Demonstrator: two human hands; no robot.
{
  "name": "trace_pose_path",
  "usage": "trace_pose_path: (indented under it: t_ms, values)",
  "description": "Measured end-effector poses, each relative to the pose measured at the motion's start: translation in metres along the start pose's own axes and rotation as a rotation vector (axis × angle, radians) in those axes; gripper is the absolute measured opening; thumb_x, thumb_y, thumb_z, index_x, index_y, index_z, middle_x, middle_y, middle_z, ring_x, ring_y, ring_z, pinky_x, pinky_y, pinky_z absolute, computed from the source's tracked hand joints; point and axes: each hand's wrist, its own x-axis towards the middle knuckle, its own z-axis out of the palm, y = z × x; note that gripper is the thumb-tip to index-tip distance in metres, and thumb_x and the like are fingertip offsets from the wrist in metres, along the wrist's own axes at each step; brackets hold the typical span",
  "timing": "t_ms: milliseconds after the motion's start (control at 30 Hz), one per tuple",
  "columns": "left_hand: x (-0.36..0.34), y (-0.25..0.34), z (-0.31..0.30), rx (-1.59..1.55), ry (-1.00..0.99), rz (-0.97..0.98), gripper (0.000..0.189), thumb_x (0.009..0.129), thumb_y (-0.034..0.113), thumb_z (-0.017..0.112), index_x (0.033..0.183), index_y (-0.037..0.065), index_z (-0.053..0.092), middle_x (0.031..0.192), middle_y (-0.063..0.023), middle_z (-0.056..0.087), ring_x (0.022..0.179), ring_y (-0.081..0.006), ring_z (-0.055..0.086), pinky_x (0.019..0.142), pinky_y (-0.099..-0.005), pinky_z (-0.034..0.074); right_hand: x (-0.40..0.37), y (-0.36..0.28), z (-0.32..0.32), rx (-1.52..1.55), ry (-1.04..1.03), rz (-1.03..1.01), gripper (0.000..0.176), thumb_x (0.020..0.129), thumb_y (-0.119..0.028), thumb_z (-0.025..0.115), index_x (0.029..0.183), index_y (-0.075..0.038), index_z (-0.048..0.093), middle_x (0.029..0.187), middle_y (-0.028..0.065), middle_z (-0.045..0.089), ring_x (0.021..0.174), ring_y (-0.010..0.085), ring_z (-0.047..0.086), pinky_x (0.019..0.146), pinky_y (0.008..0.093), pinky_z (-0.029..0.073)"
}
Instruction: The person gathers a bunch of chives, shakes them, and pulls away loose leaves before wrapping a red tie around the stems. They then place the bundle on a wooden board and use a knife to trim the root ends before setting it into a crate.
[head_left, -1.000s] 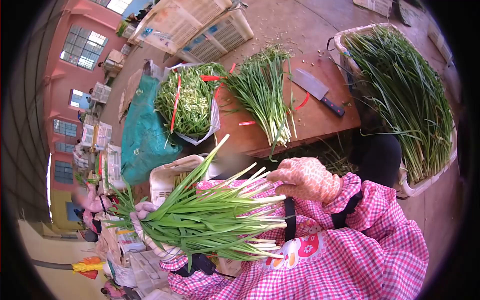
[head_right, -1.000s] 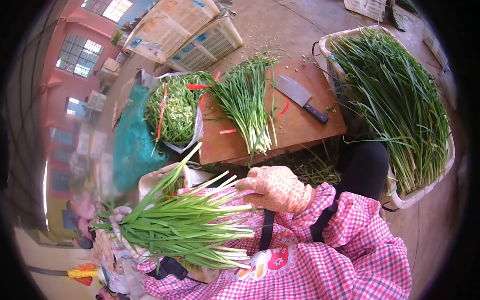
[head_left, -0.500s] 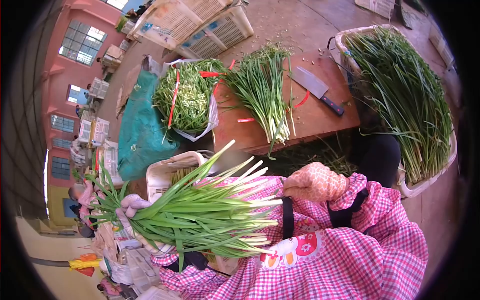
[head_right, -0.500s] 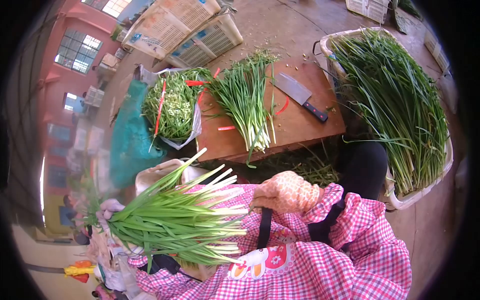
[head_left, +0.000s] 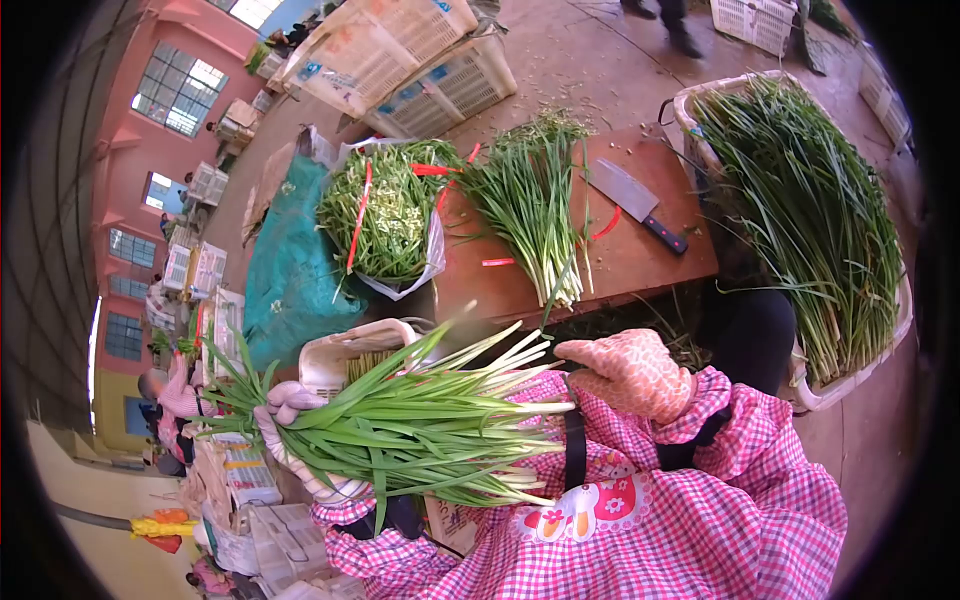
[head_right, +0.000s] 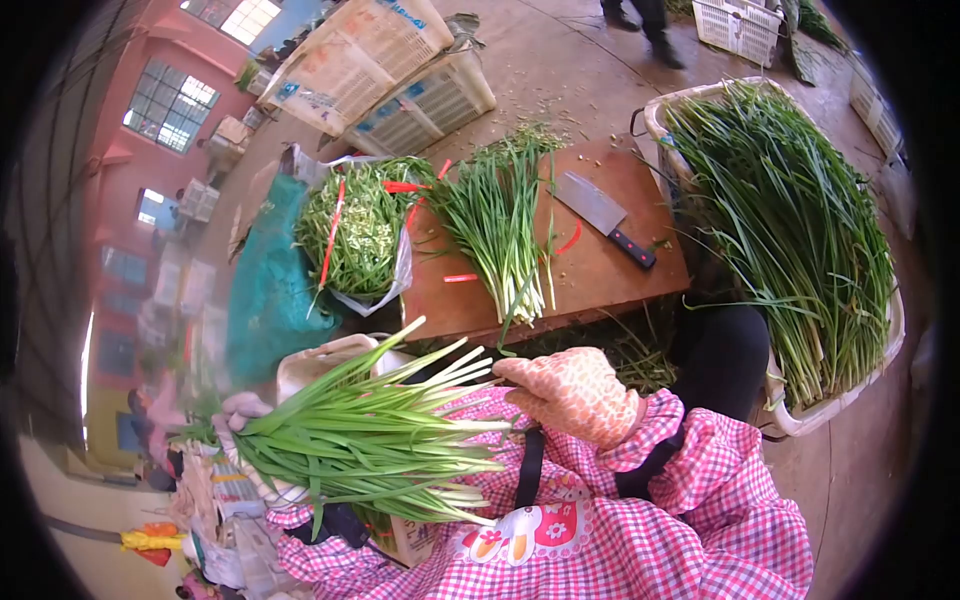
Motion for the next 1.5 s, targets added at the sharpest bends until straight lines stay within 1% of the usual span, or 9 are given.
trace_pose_path:
  t_ms: [333, 567, 800, 933, 967, 1000, 1167, 1233, 1500]
  values:
    - [-0.001, 0.006, 0.005, 0.121, -0.062, -0.028, 0.014, 0.094, 0.025, 0.056, 0.092, 0.013, 0.048, 0.086, 0.0000, 0.055, 0.095, -0.0196, 0.061, 0.090, -0.0445, 0.048, 0.009, 0.002, -0.001, -0.348, -0.240, -0.137, 0.009, 0.071, -0.021, 0.063, 0.073, -0.013, 0.062, 0.064, 0.0094, 0.062, 0.061, 0.0297, 0.064, 0.055, 0.0426, 0.049]
    - [-0.008, 0.016, 0.017, 0.219, 0.001, 0.181, 0.016, 0.094, 0.024, 0.058, 0.095, 0.009, 0.053, 0.080, -0.0007, 0.056, 0.091, -0.0177, 0.061, 0.090, -0.0393, 0.050, -0.008, 0.034, -0.041, -0.409, -0.220, -0.028, 0.018, 0.079, -0.030, 0.065, 0.076, -0.012, 0.066, 0.066, 0.0092, 0.064, 0.066, 0.0303, 0.065, 0.059, 0.0434, 0.050]
    - [-0.007, 0.032, -0.011, 0.352, -0.078, 0.145, 0.024, 0.097, 0.031, 0.053, 0.098, 0.007, 0.050, 0.086, -0.0070, 0.062, 0.105, -0.0289, 0.059, 0.093, -0.0551, 0.048, -0.002, 0.028, -0.075, -0.766, -0.296, -0.071, 0.013, 0.078, -0.028, 0.064, 0.076, -0.015, 0.067, 0.068, 0.0058, 0.065, 0.067, 0.0244, 0.066, 0.062, 0.0390, 0.048]
    - [-0.010, 0.041, -0.004, 0.260, -0.079, 0.103, 0.024, 0.097, 0.030, 0.052, 0.101, 0.006, 0.051, 0.086, -0.0068, 0.062, 0.103, -0.0298, 0.059, 0.090, -0.0554, 0.050, -0.006, 0.038, -0.107, -1.052, -0.283, 0.091, 0.009, 0.075, -0.022, 0.064, 0.069, -0.016, 0.066, 0.065, 0.0033, 0.064, 0.066, 0.0218, 0.066, 0.062, 0.0371, 0.048]
    - [-0.012, 0.044, -0.002, 0.328, -0.039, 0.220, 0.024, 0.096, 0.029, 0.054, 0.099, 0.006, 0.052, 0.085, -0.0056, 0.060, 0.094, -0.0229, 0.059, 0.086, -0.0435, 0.050, -0.017, 0.051, -0.120, -1.136, -0.291, 0.140, 0.010, 0.075, -0.022, 0.064, 0.066, -0.017, 0.065, 0.065, 0.0028, 0.063, 0.066, 0.0219, 0.065, 0.061, 0.0377, 0.048]
    - [-0.014, 0.047, 0.000, 0.393, 0.005, 0.340, 0.023, 0.095, 0.028, 0.056, 0.097, 0.006, 0.053, 0.085, -0.0045, 0.059, 0.086, -0.0161, 0.059, 0.082, -0.0316, 0.051, -0.029, 0.058, -0.135, -1.093, -0.161, 0.081, 0.012, 0.075, -0.021, 0.064, 0.064, -0.017, 0.063, 0.063, 0.0028, 0.061, 0.066, 0.0221, 0.064, 0.060, 0.0381, 0.047]
    - [-0.021, 0.079, -0.018, 0.526, 0.262, 0.651, 0.025, 0.097, 0.030, 0.053, 0.088, 0.008, 0.049, 0.080, -0.0031, 0.051, 0.077, -0.0148, 0.055, 0.075, -0.0329, 0.051, -0.080, 0.064, -0.184, -0.649, 0.293, 0.240, 0.009, 0.075, -0.010, 0.068, 0.080, -0.004, 0.064, 0.073, 0.0148, 0.061, 0.068, 0.0329, 0.062, 0.061, 0.0398, 0.048]
    - [-0.022, 0.093, -0.031, 0.460, 0.045, 0.509, 0.026, 0.096, 0.030, 0.054, 0.100, 0.005, 0.061, 0.084, -0.0049, 0.068, 0.096, -0.0198, 0.062, 0.091, -0.0369, 0.052, -0.097, 0.067, -0.190, -0.484, 0.357, 0.344, 0.010, 0.077, -0.008, 0.067, 0.084, -0.002, 0.066, 0.073, 0.0155, 0.061, 0.066, 0.0321, 0.061, 0.061, 0.0373, 0.047]
    - [-0.029, 0.116, -0.056, 0.269, 0.388, 0.645, 0.022, 0.093, 0.026, 0.058, 0.095, 0.004, 0.065, 0.092, -0.0067, 0.068, 0.101, -0.0221, 0.061, 0.092, -0.0393, 0.049, -0.097, 0.023, -0.157, -0.264, 0.283, 0.240, 0.010, 0.074, -0.003, 0.068, 0.083, 0.002, 0.066, 0.067, 0.0112, 0.061, 0.061, 0.0209, 0.061, 0.057, 0.0315, 0.048]
